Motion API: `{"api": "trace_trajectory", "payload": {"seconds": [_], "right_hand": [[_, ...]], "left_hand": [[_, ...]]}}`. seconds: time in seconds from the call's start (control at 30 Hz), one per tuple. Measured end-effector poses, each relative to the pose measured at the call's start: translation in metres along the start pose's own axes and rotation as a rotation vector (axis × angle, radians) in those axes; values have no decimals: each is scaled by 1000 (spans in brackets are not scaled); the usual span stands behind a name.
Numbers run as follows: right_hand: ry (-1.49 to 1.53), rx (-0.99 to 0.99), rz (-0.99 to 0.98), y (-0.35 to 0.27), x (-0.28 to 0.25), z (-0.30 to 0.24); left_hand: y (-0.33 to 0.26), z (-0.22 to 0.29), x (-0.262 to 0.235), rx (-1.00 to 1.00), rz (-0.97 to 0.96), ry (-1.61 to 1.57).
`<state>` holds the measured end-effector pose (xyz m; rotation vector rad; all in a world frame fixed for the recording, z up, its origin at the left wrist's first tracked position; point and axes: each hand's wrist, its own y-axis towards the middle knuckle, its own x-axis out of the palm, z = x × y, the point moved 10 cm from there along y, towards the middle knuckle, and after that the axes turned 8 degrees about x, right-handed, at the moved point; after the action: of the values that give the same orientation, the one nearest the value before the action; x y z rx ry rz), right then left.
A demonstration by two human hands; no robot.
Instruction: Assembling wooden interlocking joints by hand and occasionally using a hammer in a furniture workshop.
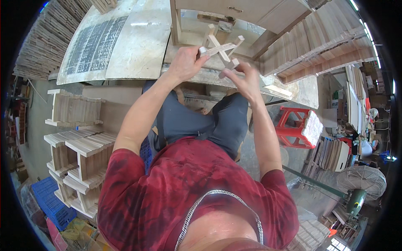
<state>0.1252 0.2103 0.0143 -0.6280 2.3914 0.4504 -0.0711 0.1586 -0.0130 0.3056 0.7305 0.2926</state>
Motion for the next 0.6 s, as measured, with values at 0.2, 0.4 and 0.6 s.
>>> {"api": "trace_trajectory", "payload": {"seconds": [0.2, 0.4, 0.6], "right_hand": [[-164, 29, 185, 57, 0, 34], [-132, 83, 233, 107, -3, 80], [-235, 91, 173, 123, 1, 82]], "left_hand": [[60, -13, 6, 83, 49, 74], [110, -27, 28, 95, 48, 165], [118, -41, 38, 73, 18, 126]]}}
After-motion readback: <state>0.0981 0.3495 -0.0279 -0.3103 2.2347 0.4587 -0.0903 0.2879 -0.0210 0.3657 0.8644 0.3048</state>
